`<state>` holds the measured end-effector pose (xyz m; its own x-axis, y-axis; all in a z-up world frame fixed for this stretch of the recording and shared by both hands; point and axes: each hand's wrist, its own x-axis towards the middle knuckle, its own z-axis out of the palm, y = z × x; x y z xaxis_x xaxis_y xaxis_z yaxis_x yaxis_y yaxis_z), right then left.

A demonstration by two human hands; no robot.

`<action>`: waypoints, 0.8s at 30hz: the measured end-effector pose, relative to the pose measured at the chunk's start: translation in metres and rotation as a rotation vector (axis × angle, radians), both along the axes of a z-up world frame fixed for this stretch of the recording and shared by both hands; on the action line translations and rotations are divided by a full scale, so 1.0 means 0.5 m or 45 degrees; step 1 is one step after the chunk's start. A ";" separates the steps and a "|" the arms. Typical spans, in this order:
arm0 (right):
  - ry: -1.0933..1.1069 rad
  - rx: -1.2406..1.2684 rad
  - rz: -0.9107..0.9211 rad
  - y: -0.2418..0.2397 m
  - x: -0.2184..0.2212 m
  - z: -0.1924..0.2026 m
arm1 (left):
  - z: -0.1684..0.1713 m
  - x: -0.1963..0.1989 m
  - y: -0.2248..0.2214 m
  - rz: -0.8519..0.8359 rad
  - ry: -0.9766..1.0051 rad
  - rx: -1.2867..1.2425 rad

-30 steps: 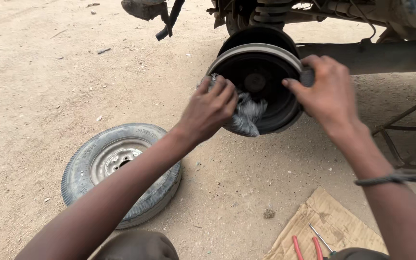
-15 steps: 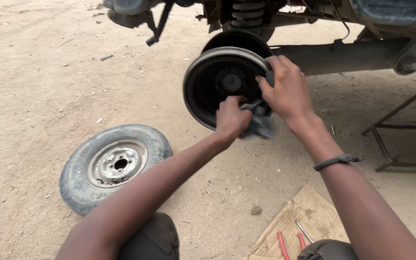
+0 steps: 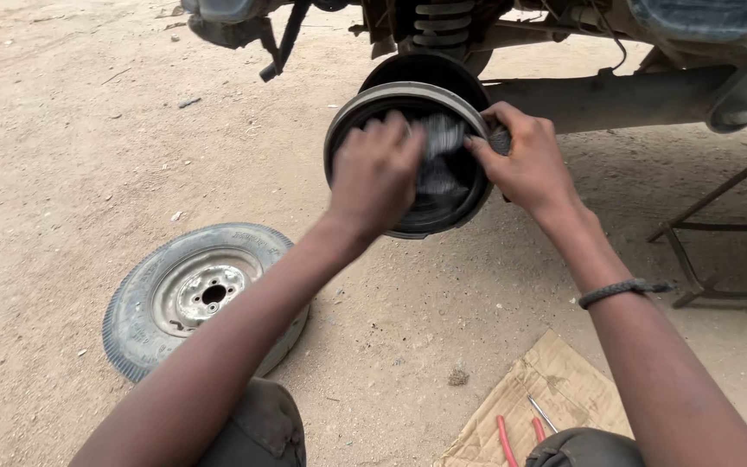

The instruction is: The person wipes the inside of a brake drum using a cloth while it is attached to an axle.

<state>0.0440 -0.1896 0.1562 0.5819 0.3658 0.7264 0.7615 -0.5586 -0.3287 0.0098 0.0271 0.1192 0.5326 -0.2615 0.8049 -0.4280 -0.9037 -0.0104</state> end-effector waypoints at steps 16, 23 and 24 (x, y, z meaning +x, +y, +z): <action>0.329 -0.003 -0.194 0.000 0.010 -0.005 | -0.066 0.033 -0.097 -0.177 1.064 -0.658; 0.464 0.150 -0.080 -0.027 0.009 -0.023 | 0.026 0.035 -0.022 -1.172 1.140 -2.097; 0.521 0.176 -0.079 -0.029 0.010 -0.023 | 0.030 0.034 -0.012 -1.135 1.003 -2.054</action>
